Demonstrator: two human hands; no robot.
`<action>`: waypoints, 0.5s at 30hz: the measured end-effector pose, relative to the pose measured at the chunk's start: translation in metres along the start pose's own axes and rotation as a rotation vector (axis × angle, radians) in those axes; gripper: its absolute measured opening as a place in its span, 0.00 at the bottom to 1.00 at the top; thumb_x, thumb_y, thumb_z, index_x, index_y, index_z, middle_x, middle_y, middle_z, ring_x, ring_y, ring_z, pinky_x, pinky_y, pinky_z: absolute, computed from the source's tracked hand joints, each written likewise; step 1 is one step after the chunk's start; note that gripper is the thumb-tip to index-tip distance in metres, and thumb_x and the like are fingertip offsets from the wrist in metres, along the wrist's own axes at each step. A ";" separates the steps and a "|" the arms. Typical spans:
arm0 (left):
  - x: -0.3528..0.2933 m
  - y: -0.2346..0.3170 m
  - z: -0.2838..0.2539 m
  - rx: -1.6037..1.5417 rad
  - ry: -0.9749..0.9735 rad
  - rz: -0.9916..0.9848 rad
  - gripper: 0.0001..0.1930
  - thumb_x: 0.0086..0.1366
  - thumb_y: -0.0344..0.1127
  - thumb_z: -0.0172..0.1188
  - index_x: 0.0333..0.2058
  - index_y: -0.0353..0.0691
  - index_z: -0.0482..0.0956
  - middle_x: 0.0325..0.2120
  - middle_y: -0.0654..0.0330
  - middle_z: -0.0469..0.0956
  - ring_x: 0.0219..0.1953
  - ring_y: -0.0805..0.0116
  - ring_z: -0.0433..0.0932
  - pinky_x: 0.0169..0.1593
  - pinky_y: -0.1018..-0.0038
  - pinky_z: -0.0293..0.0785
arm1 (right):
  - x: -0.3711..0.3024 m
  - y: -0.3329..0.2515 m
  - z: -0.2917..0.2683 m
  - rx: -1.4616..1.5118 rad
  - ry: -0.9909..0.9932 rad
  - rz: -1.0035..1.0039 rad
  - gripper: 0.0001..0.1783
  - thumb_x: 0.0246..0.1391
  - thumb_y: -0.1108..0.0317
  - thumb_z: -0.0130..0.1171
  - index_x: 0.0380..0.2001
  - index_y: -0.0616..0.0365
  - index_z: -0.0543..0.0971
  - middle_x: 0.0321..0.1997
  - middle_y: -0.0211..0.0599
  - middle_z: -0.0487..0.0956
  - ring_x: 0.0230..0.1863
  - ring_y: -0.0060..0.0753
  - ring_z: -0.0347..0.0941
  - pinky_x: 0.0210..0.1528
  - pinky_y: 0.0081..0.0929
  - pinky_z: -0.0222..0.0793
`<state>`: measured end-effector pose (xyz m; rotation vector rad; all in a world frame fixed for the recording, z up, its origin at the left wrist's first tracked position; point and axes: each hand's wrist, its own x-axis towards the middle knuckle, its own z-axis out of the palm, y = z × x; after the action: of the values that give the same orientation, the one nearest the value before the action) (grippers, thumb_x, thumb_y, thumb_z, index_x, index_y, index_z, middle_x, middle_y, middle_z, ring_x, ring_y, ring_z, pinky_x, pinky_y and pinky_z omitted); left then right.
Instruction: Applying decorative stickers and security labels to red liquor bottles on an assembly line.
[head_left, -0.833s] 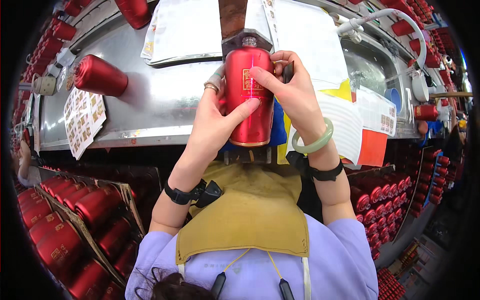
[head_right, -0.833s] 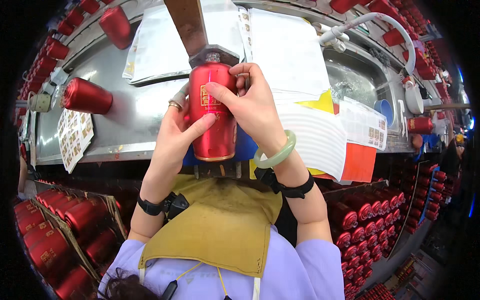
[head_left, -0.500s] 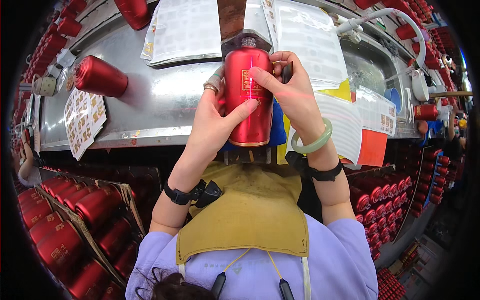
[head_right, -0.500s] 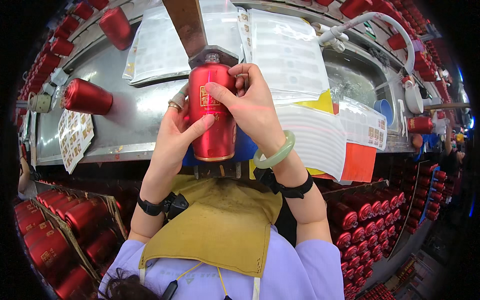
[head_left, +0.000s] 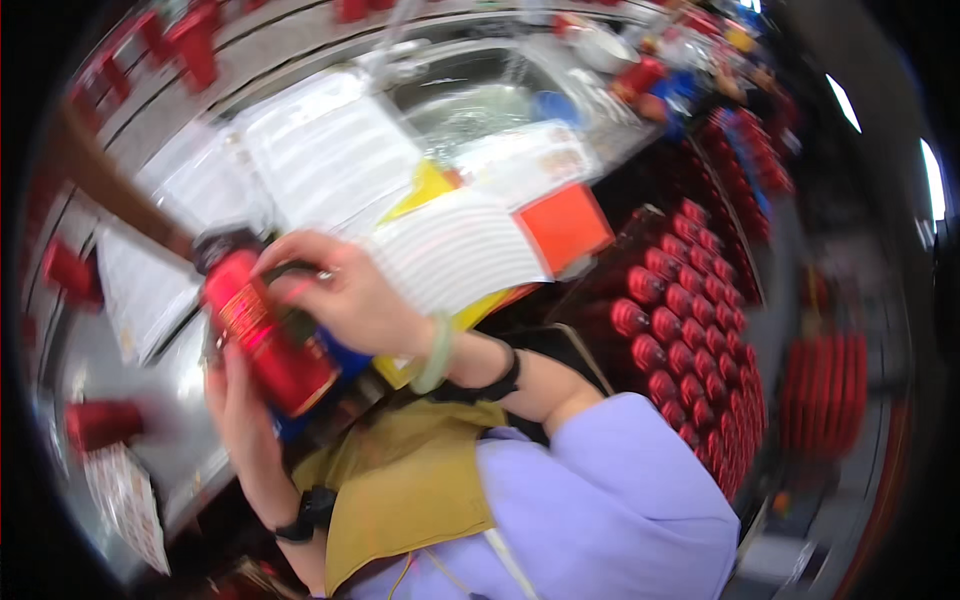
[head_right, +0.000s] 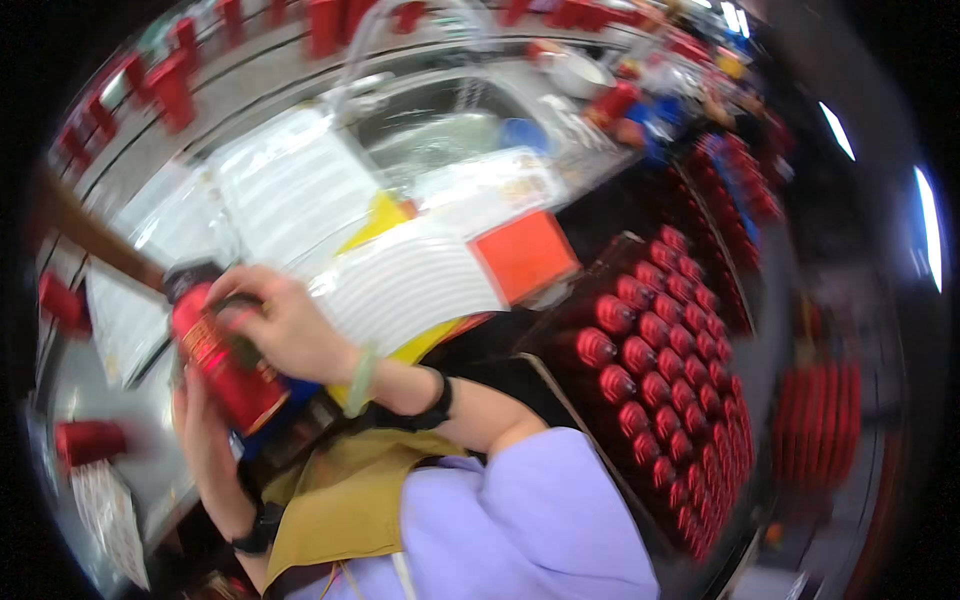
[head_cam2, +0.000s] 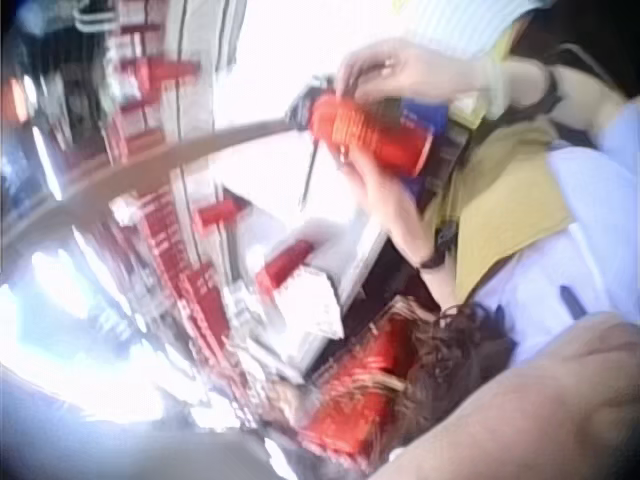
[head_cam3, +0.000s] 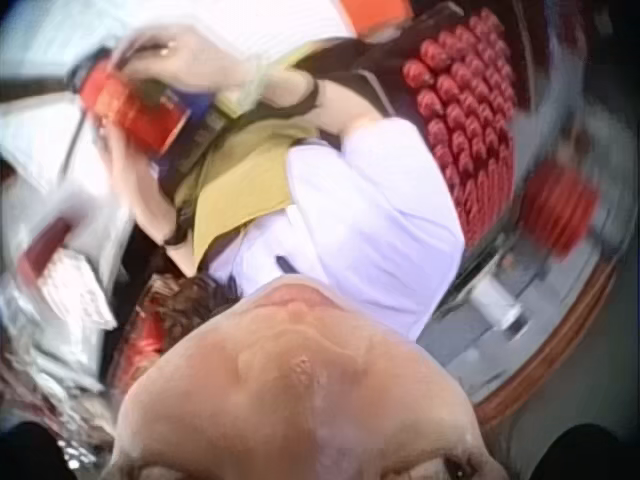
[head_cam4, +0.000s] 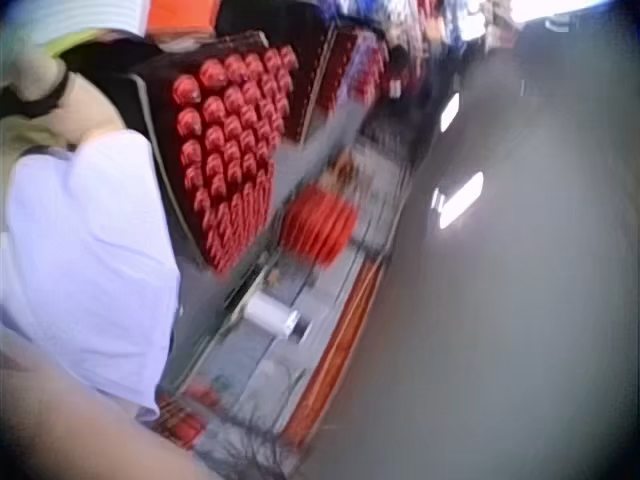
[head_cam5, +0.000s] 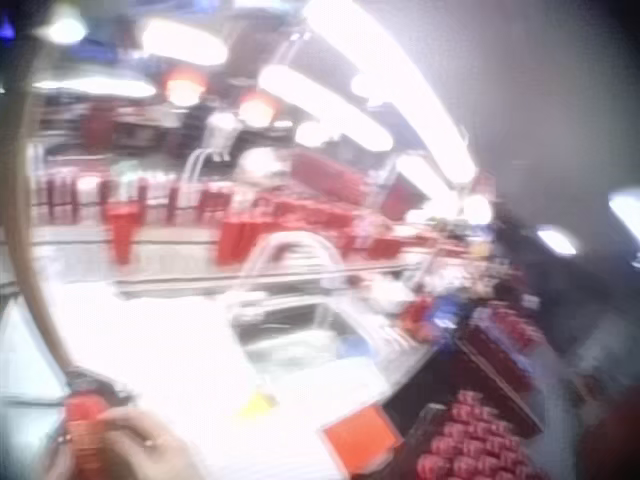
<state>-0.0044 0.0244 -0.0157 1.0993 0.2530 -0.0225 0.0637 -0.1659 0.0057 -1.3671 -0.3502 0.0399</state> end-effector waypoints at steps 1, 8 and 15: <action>-0.001 -0.005 -0.017 0.029 0.035 0.001 0.22 0.79 0.36 0.52 0.66 0.33 0.66 0.58 0.54 0.76 0.58 0.67 0.77 0.63 0.65 0.73 | -0.001 -0.003 0.004 -0.011 -0.002 0.003 0.12 0.57 0.76 0.62 0.44 0.62 0.81 0.47 0.38 0.81 0.53 0.31 0.78 0.57 0.28 0.73; 0.023 -0.018 -0.007 0.101 -0.098 0.001 0.26 0.78 0.34 0.53 0.69 0.32 0.61 0.64 0.52 0.70 0.64 0.63 0.71 0.67 0.64 0.68 | -0.008 -0.015 -0.015 -0.264 0.063 -0.113 0.12 0.55 0.75 0.64 0.44 0.60 0.83 0.44 0.39 0.82 0.52 0.38 0.77 0.59 0.33 0.70; 0.005 -0.006 0.007 0.057 -0.059 0.057 0.25 0.78 0.36 0.54 0.68 0.35 0.62 0.62 0.54 0.72 0.62 0.65 0.73 0.65 0.65 0.69 | -0.018 -0.026 -0.004 -0.148 0.042 0.039 0.14 0.59 0.75 0.65 0.49 0.62 0.81 0.47 0.35 0.83 0.48 0.27 0.79 0.51 0.26 0.75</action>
<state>0.0009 0.0156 -0.0192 1.1598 0.1689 -0.0118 0.0430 -0.1791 0.0260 -1.5191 -0.2953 0.0177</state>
